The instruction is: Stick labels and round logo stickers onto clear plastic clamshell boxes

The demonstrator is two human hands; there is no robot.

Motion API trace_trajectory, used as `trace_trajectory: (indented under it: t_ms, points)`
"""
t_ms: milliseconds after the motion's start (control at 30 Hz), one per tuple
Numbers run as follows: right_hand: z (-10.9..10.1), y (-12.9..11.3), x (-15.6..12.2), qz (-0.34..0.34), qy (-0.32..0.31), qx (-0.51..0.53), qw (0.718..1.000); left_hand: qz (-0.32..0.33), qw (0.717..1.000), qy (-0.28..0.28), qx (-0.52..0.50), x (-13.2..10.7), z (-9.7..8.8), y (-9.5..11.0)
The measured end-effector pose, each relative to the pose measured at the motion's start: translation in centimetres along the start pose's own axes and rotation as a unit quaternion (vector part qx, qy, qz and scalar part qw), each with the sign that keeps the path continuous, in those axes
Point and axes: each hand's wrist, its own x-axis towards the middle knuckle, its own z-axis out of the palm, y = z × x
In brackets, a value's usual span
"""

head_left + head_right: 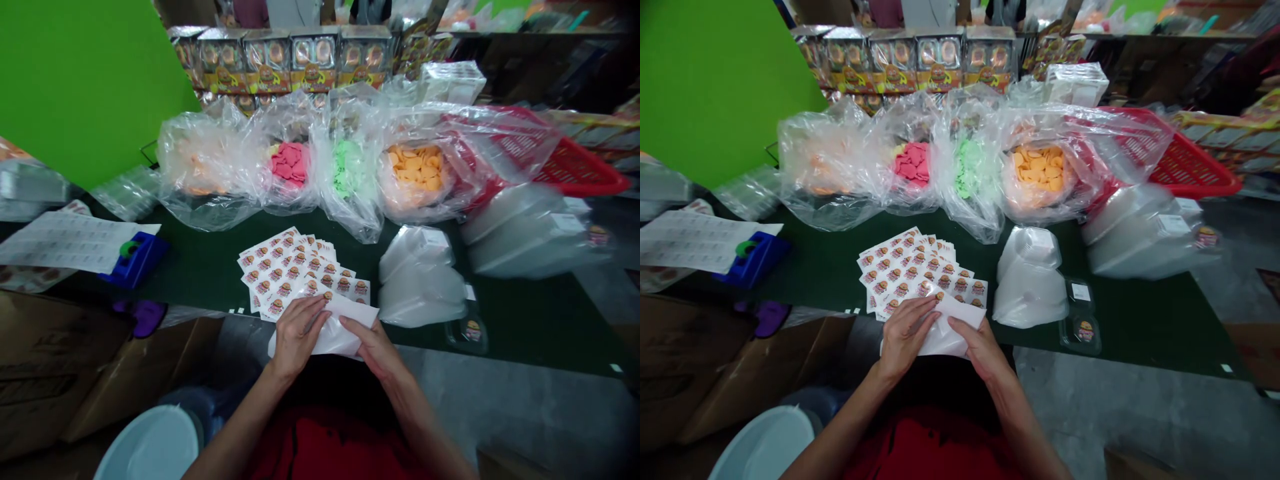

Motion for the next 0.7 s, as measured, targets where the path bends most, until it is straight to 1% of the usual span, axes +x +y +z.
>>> trace_trajectory:
  t_ms: [133,200,267,333,433,467,500,533,567,633,700]
  points:
    - [-0.2,0.3,0.0,-0.030,0.021,-0.023,0.999,0.028,0.999,-0.017,0.011,0.0,-0.1,0.7]
    - [-0.4,0.5,0.0,-0.043,0.029,-0.026,0.998,0.026,0.999,-0.017,0.007,0.0,0.1,1.0]
    - [-0.7,0.8,0.0,-0.050,0.036,-0.031,0.998,0.010,1.000,-0.021,-0.003,-0.3,0.3,1.2]
    - [-1.0,1.2,0.0,-0.051,0.037,-0.037,0.997,-0.043,0.999,-0.021,-0.018,-0.6,0.5,1.3]
    - [-1.5,1.5,0.0,-0.041,0.033,-0.031,0.998,-0.162,0.986,-0.002,-0.040,-0.8,0.6,1.4]
    - [-1.5,1.5,-0.1,-0.038,0.033,-0.025,0.998,-0.187,0.981,0.001,-0.044,-0.8,0.5,1.4]
    - [-1.5,1.4,-0.2,-0.038,0.035,-0.021,0.998,-0.196,0.980,-0.005,-0.045,-0.7,0.3,1.5]
    - [-1.5,1.3,-0.3,-0.039,0.035,-0.021,0.998,-0.188,0.981,-0.016,-0.044,-0.5,0.0,1.6]
    - [-1.4,1.1,-0.4,-0.043,0.033,-0.025,0.998,-0.166,0.985,-0.029,-0.038,-0.4,-0.2,1.8]
    - [-1.1,0.7,-0.8,-0.058,0.020,-0.046,0.997,-0.099,0.994,-0.047,-0.014,-0.2,-0.8,2.2]
    - [-0.8,0.4,-1.2,-0.084,0.012,-0.079,0.993,-0.032,0.998,-0.048,0.023,-0.2,-1.2,2.5]
